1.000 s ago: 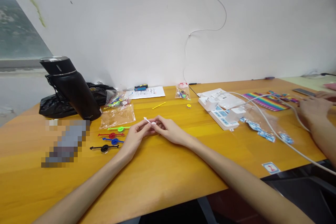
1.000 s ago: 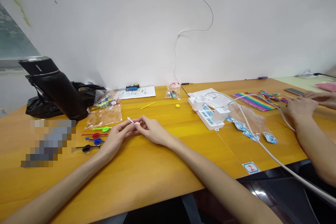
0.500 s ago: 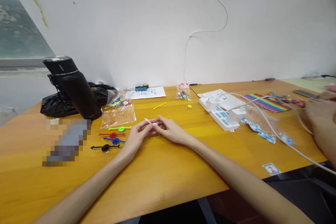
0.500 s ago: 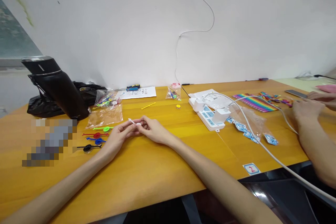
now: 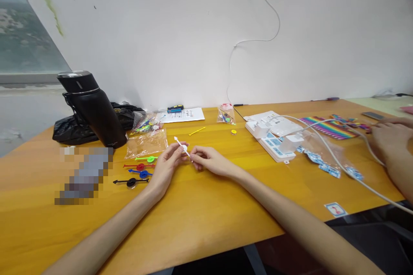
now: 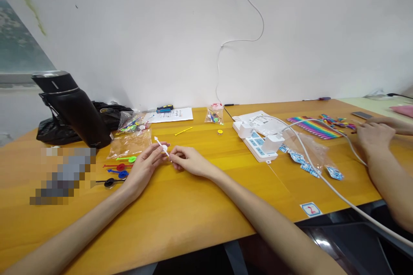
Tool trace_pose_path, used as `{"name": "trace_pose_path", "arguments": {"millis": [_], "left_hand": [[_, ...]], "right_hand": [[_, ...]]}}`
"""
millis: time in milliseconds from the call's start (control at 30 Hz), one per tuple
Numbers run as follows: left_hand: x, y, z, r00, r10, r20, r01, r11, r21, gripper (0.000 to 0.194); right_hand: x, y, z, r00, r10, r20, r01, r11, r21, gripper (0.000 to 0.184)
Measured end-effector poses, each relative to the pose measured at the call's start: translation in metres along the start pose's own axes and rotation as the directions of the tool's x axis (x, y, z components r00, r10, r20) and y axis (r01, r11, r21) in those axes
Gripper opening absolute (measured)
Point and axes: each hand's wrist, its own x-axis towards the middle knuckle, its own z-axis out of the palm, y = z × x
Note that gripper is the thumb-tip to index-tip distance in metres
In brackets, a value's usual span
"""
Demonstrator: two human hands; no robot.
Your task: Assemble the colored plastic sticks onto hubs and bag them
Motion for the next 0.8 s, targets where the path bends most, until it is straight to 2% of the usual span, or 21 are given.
{"name": "trace_pose_path", "arguments": {"millis": [67,167,300,433,667,800], "left_hand": [[0.0,0.001,0.001,1.0,-0.023,0.016,0.023,0.999,-0.029,0.039],[-0.001,0.002,0.002,0.996,-0.078,0.036,0.08,0.994,-0.073,0.051],[-0.001,0.002,0.002,0.991,-0.1,0.091,0.102,0.995,-0.014,0.044],[-0.001,0.001,0.001,0.987,-0.086,0.139,0.079,0.995,0.056,0.04],[-0.001,-0.003,0.0,0.977,-0.077,0.201,0.035,0.979,0.201,0.02],[-0.001,-0.003,0.001,0.974,-0.06,0.216,0.004,0.968,0.249,0.017]], "right_hand": [[0.002,-0.002,-0.001,1.0,-0.009,-0.02,0.009,0.999,0.041,0.035],[0.006,-0.004,-0.006,0.992,-0.055,-0.113,0.062,0.996,0.064,0.035],[0.01,-0.004,-0.016,0.95,-0.115,-0.291,0.144,0.986,0.083,0.036],[0.012,-0.002,-0.025,0.908,-0.099,-0.407,0.16,0.98,0.118,0.039],[0.011,-0.005,-0.028,0.905,-0.074,-0.419,0.131,0.986,0.108,0.038],[0.01,-0.006,-0.025,0.913,-0.07,-0.403,0.121,0.987,0.102,0.037]]}}
